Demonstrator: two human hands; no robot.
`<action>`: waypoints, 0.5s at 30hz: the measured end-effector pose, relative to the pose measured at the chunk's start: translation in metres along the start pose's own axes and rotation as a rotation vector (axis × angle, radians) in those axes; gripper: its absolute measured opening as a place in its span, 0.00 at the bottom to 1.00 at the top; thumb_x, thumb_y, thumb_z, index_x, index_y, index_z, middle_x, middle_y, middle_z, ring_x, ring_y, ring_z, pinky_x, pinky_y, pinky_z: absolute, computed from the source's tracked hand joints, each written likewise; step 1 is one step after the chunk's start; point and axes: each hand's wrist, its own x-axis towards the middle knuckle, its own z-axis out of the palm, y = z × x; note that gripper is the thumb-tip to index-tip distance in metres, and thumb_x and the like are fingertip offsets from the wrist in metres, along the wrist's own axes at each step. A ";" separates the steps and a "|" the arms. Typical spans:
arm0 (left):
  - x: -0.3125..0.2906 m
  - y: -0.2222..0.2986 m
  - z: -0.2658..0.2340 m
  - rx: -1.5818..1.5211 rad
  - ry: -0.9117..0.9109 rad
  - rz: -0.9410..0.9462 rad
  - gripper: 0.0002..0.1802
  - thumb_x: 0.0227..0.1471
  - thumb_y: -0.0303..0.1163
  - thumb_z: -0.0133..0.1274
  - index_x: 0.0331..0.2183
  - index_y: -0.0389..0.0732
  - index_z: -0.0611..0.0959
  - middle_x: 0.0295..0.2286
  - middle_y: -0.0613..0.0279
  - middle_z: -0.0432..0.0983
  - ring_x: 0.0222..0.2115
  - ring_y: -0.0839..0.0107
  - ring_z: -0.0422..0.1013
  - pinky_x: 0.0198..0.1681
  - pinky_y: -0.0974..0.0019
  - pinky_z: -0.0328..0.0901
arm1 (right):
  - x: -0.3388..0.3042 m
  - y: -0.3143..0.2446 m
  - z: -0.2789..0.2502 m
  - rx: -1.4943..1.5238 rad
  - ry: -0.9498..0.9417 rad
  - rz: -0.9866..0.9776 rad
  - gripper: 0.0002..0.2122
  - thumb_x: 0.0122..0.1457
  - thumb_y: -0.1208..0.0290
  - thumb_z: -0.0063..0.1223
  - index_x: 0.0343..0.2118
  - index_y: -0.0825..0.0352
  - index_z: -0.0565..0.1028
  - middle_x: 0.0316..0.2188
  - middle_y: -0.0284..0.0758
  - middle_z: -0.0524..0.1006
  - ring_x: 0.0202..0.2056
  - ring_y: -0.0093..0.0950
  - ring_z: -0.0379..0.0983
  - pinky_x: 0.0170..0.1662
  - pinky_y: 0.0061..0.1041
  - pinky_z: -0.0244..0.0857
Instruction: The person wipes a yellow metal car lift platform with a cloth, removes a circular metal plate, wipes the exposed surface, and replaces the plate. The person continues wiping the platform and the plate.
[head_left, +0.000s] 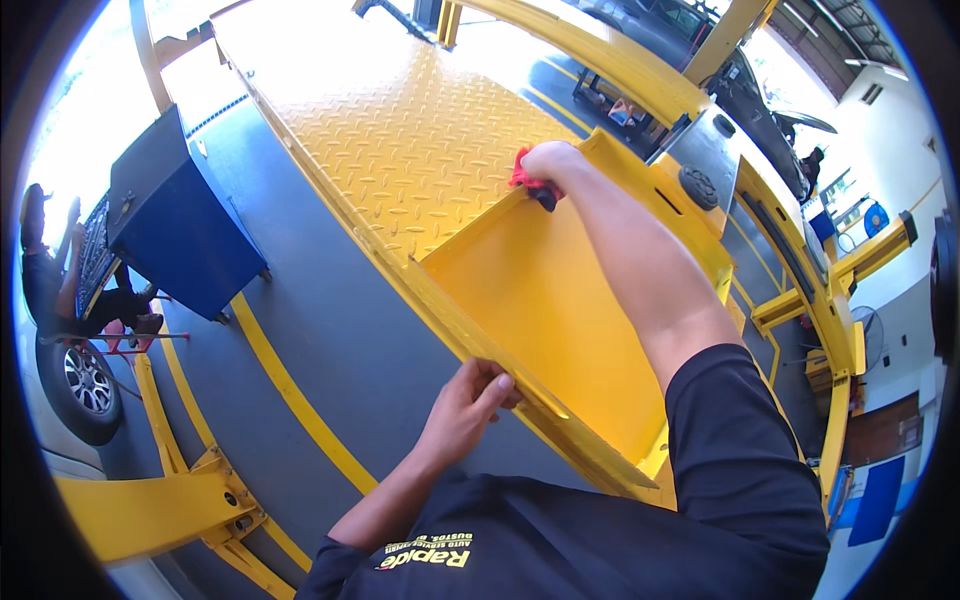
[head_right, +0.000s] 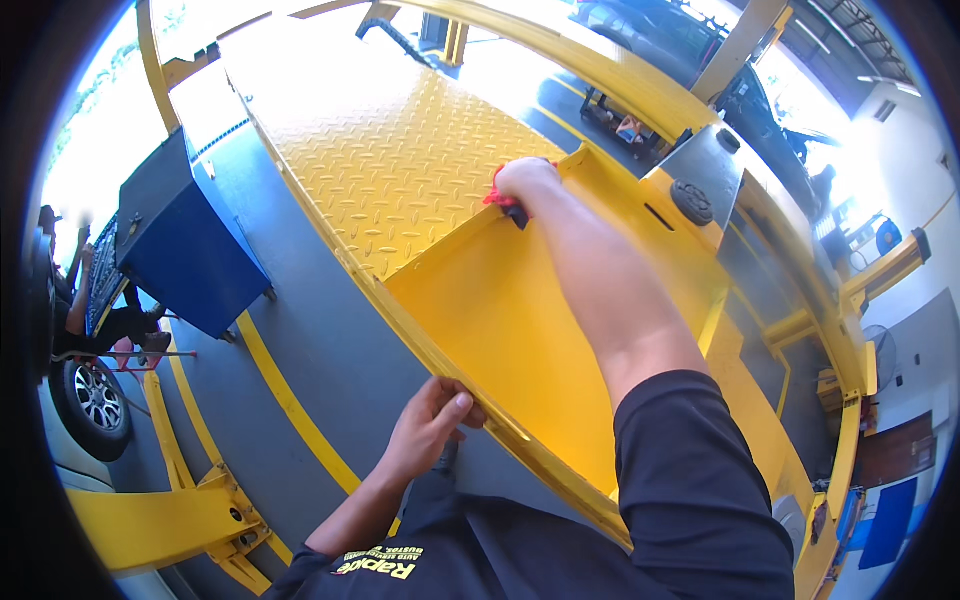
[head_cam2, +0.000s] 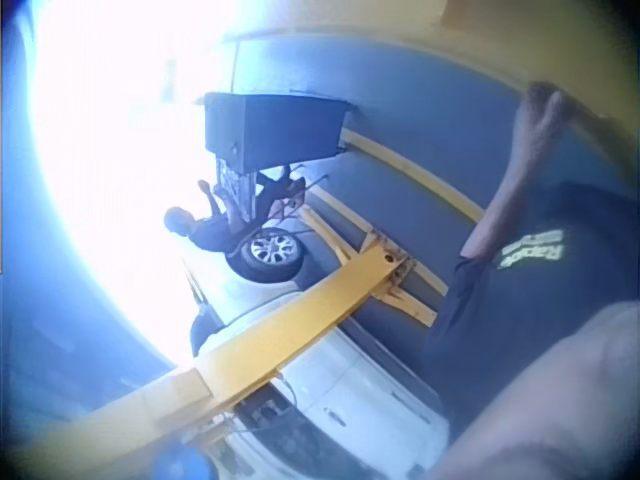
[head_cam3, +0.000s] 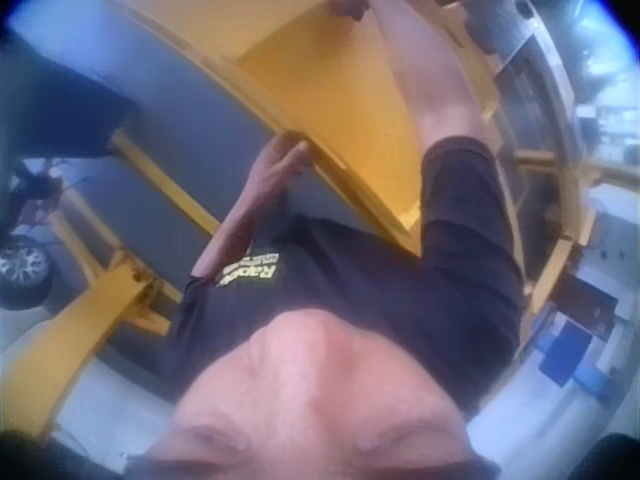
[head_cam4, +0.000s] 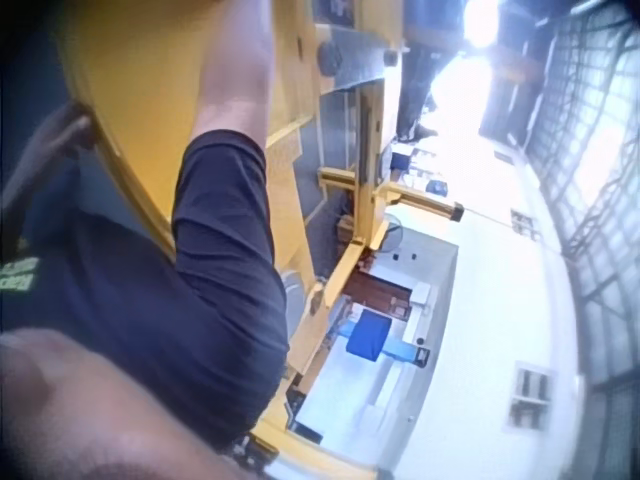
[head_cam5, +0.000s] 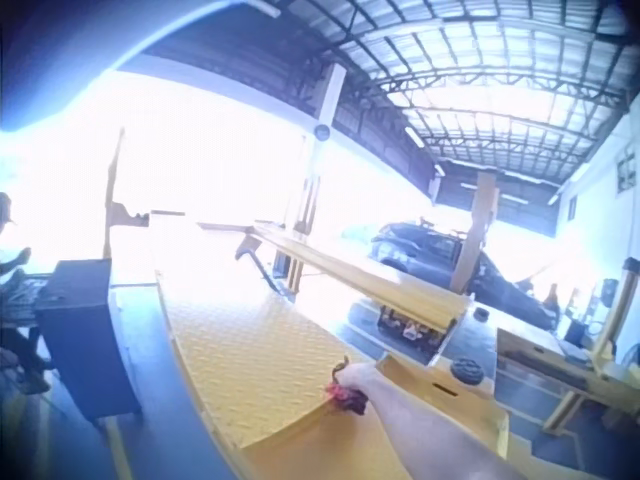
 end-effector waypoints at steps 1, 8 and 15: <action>0.006 0.001 -0.010 -0.009 0.062 0.002 0.22 0.70 0.46 0.52 0.45 0.33 0.80 0.39 0.56 0.85 0.40 0.69 0.81 0.42 0.64 0.73 | 0.004 -0.024 0.014 -0.170 0.041 0.011 0.25 0.69 0.54 0.43 0.57 0.71 0.69 0.48 0.49 0.83 0.41 0.41 0.85 0.45 0.35 0.79; 0.035 0.011 -0.048 0.108 -0.100 0.058 0.20 0.67 0.44 0.58 0.43 0.33 0.84 0.33 0.60 0.86 0.36 0.73 0.81 0.38 0.68 0.71 | -0.088 -0.052 0.063 0.265 0.423 -0.048 0.28 0.68 0.56 0.48 0.57 0.81 0.61 0.45 0.65 0.79 0.47 0.56 0.80 0.53 0.48 0.73; 0.043 0.019 -0.064 0.017 -0.118 -0.060 0.17 0.61 0.40 0.65 0.39 0.35 0.89 0.31 0.62 0.88 0.31 0.77 0.79 0.35 0.71 0.69 | -0.189 -0.094 0.083 0.388 0.110 -0.465 0.18 0.70 0.68 0.45 0.53 0.79 0.68 0.42 0.63 0.78 0.36 0.54 0.82 0.41 0.48 0.77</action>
